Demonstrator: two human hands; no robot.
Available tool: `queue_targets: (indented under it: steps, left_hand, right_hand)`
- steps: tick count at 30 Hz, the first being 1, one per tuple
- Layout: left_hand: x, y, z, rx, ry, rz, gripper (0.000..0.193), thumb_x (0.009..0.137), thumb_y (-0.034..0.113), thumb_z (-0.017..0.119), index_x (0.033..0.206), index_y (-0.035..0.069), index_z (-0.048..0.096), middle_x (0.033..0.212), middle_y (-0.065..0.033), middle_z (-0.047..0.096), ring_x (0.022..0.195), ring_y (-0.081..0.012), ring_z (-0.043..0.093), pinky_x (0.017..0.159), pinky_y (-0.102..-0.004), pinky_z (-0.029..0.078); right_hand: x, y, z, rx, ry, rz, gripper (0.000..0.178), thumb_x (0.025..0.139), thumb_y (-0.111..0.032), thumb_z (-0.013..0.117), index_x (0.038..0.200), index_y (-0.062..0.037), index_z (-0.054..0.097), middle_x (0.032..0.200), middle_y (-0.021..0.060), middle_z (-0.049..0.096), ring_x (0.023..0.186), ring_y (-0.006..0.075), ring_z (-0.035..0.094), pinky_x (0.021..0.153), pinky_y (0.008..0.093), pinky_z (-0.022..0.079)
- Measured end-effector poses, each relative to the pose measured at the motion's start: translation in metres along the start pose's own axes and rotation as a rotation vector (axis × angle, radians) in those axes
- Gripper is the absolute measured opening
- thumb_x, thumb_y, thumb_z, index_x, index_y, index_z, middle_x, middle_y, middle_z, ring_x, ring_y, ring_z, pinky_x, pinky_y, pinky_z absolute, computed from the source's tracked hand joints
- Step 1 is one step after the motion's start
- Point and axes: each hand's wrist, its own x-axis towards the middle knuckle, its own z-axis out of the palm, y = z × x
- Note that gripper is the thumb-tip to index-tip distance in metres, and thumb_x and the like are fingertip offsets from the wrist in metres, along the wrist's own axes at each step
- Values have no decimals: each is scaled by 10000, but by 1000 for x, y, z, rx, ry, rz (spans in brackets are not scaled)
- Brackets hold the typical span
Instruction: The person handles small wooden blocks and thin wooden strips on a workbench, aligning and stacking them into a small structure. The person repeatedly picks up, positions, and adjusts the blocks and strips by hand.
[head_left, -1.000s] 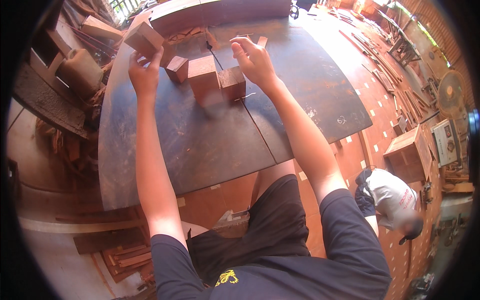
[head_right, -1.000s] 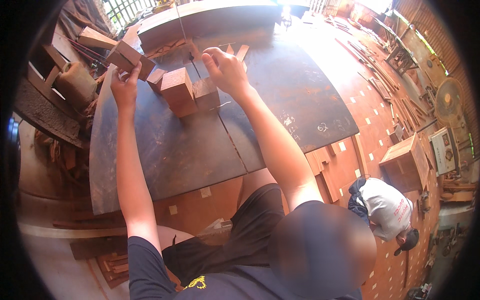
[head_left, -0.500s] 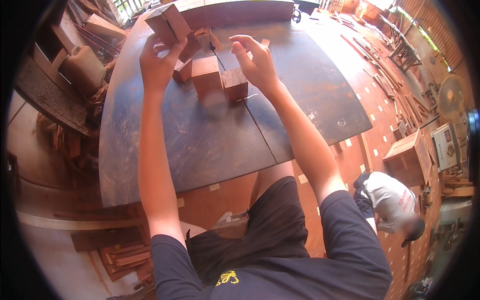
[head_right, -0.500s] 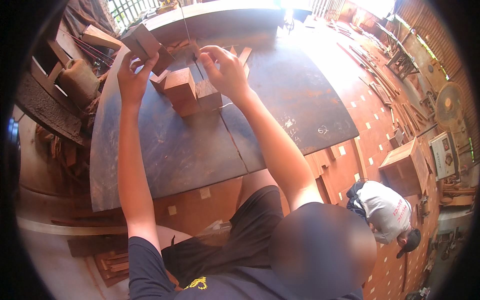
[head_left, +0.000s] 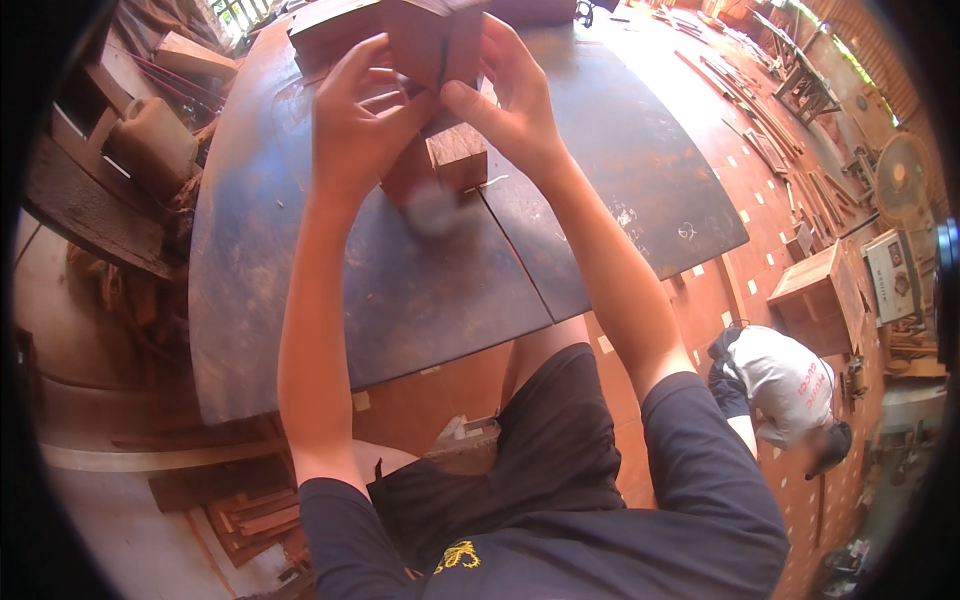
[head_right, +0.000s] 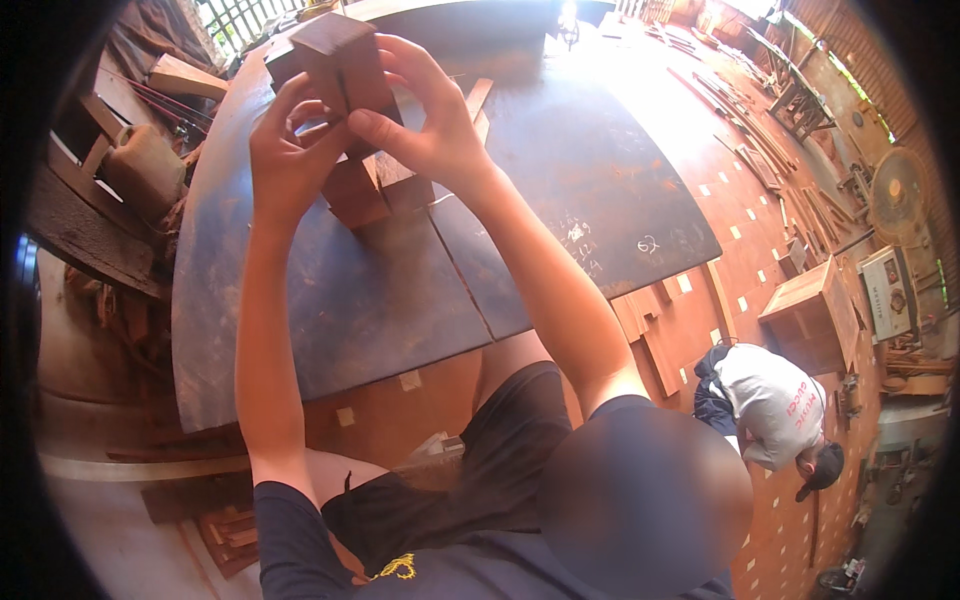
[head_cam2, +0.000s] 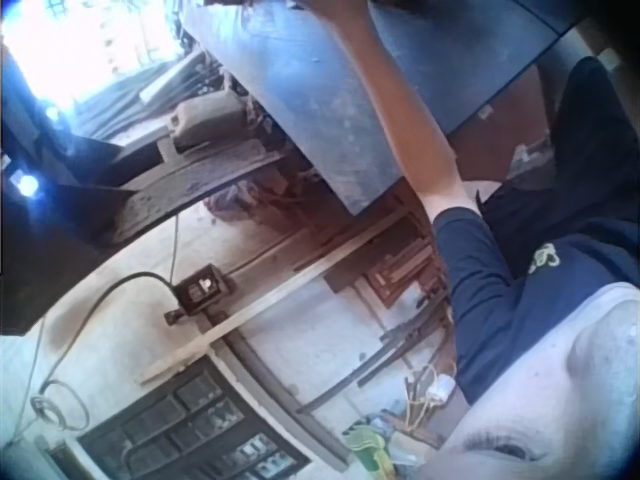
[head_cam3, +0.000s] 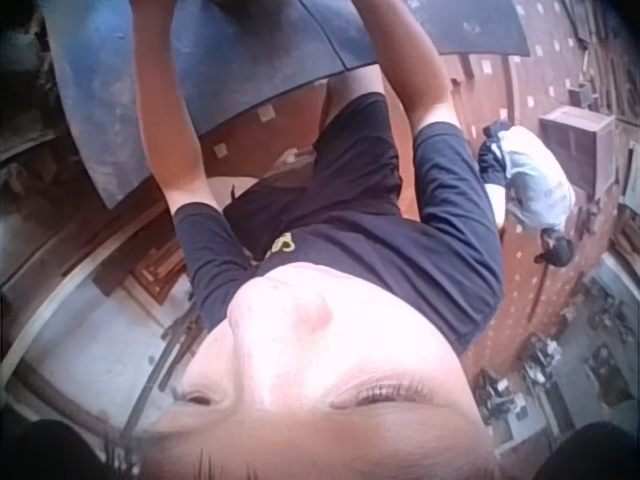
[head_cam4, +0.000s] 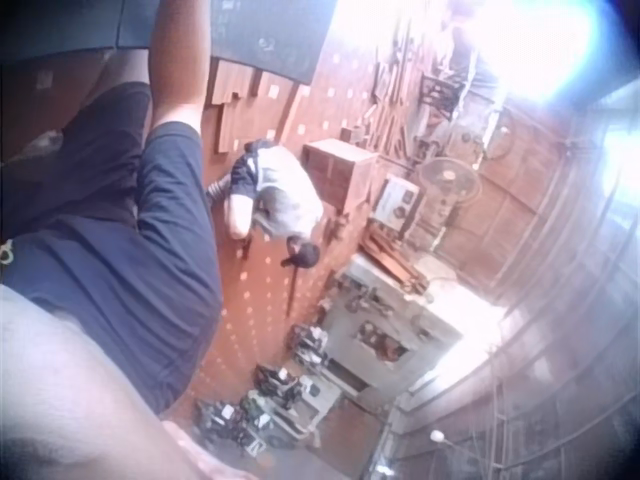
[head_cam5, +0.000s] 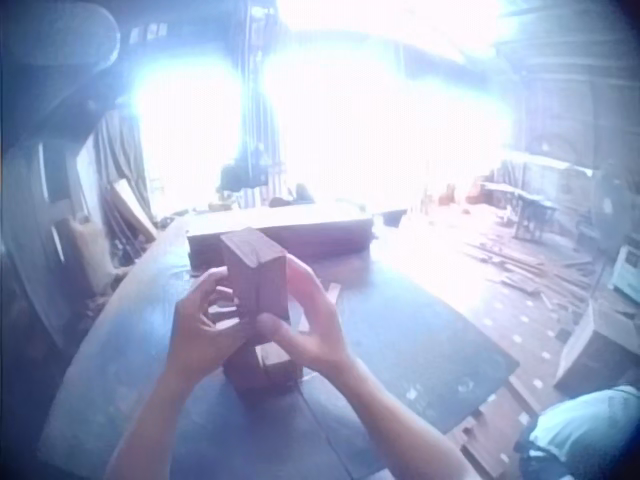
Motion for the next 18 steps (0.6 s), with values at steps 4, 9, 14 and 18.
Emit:
queue_targets:
  steps: [4,9,14,18]
  left_hand:
    - [-5,-7,8,23,-31,-5,500,787,112,823,1247,64,635,1156,-55,661,1018,-174,665,868,-347,605]
    - [-6,-17,16,-6,-14,-5,551,793,127,829,1288,79,592,1164,-67,658,1034,-196,666,917,-373,579]
    - [-7,-19,20,72,29,72,649,775,174,841,1333,77,524,1181,-116,670,1044,-246,673,916,-401,553]
    - [-7,-16,18,202,6,75,682,749,218,848,1329,67,523,1147,-142,689,1014,-267,687,887,-394,544]
  right_hand:
    - [-2,-8,-7,143,-92,202,749,818,-249,835,1429,-32,460,1281,115,646,1234,207,581,1041,407,444]
    - [-3,-2,-9,160,-60,198,739,813,-213,833,1423,-22,462,1253,124,658,1199,193,600,1022,397,455]
    - [-5,7,-6,94,-31,169,719,811,-166,821,1414,-5,465,1244,137,653,1165,191,617,1002,379,474]
    - [-6,7,-4,49,-25,187,710,820,-142,806,1424,-2,461,1248,139,638,1163,202,614,1004,371,482]
